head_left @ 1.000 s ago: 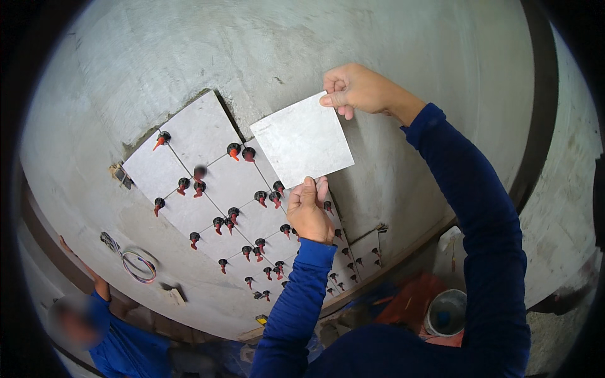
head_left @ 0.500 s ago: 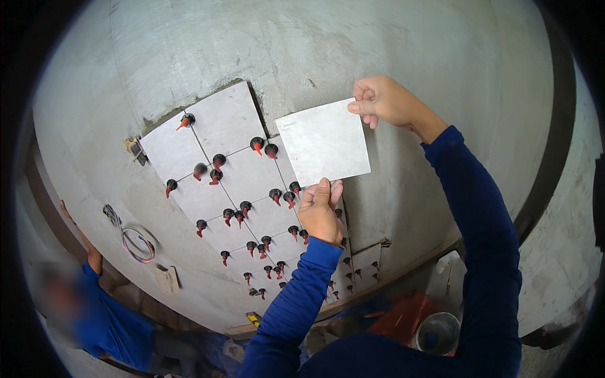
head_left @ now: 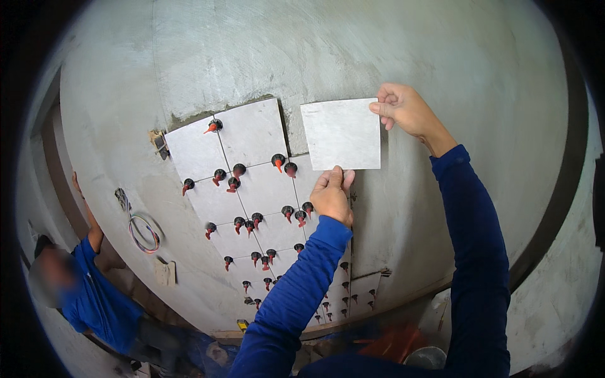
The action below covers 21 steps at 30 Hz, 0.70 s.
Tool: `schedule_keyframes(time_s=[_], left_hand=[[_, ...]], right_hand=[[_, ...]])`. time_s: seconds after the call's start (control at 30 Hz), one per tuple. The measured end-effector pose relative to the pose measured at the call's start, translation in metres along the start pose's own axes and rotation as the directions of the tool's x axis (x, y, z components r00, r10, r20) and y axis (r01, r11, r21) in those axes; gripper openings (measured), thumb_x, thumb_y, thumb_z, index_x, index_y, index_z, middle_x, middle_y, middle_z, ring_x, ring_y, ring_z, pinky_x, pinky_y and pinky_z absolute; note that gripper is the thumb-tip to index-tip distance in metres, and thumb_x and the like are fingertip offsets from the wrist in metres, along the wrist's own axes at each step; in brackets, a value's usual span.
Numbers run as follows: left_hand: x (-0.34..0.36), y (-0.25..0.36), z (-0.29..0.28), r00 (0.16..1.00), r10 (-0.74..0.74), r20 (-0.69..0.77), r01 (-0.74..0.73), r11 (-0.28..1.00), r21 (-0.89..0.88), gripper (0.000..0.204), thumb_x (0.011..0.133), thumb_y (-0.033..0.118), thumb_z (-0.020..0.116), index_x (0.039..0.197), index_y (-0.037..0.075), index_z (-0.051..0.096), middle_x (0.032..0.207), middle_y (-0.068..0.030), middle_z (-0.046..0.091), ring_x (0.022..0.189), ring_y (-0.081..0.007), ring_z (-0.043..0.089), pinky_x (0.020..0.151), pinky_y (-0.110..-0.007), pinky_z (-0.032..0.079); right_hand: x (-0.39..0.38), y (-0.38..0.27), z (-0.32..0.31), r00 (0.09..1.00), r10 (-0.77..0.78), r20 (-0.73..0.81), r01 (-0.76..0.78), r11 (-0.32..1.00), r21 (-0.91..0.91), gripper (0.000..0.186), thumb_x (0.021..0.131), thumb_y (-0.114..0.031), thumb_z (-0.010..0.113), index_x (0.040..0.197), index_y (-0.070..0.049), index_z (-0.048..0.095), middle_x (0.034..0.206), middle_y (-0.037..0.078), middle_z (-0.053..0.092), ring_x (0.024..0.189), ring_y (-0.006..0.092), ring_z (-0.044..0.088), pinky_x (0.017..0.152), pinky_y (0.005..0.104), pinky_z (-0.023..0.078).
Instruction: The person installs white ceramic tiles on a wall using tile leveling clips and a rubber mallet. They apply adhesive to the back of a tile with a notched trowel, press the tile into place, and tap it to secure it. Another person is visible nearby observing the work.
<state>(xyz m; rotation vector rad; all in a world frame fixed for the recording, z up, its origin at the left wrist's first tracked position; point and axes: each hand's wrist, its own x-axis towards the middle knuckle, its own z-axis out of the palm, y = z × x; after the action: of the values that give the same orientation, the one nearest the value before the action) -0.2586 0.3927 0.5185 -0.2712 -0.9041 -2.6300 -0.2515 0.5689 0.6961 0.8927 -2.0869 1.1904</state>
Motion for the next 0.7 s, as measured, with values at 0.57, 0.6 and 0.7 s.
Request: schedule_keyframes(time_s=[0.57,0.6,0.7], left_hand=[[0.041,0.156,0.049,0.798,0.173,0.578,-0.588,0.433,0.683,0.022,0.097,0.013,0.076,0.108,-0.007,0.075,0.087,-0.009,0.075,0.072,-0.0137,0.07,0.067,-0.026,0.059],[0.042,0.164,0.057,0.782,0.152,0.605,-0.611,0.377,0.696,0.022,0.097,0.014,0.077,0.108,-0.006,0.076,0.086,-0.0075,0.075,0.071,-0.0123,0.069,0.067,-0.026,0.06],[0.041,0.183,0.076,0.75,0.106,0.652,-0.657,0.224,0.72,0.019,0.094,0.01,0.077,0.105,-0.006,0.078,0.08,-0.0099,0.076,0.065,-0.0125,0.069,0.063,-0.027,0.059]], right_hand=[[-0.117,0.054,0.127,0.713,0.325,-0.622,0.258,0.703,0.663,0.015,0.102,-0.017,0.071,0.1,-0.004,0.064,0.09,0.006,0.069,0.079,0.0149,0.069,0.071,0.0311,0.061],[-0.116,0.051,0.142,0.686,0.356,-0.635,0.309,0.647,0.697,0.016,0.102,-0.017,0.071,0.099,-0.004,0.063,0.089,0.007,0.068,0.079,0.0154,0.069,0.07,0.0316,0.062],[-0.115,0.043,0.178,0.633,0.466,-0.618,0.393,0.494,0.775,0.018,0.102,-0.017,0.072,0.099,-0.003,0.06,0.092,0.007,0.067,0.08,0.0164,0.069,0.07,0.0334,0.063]])
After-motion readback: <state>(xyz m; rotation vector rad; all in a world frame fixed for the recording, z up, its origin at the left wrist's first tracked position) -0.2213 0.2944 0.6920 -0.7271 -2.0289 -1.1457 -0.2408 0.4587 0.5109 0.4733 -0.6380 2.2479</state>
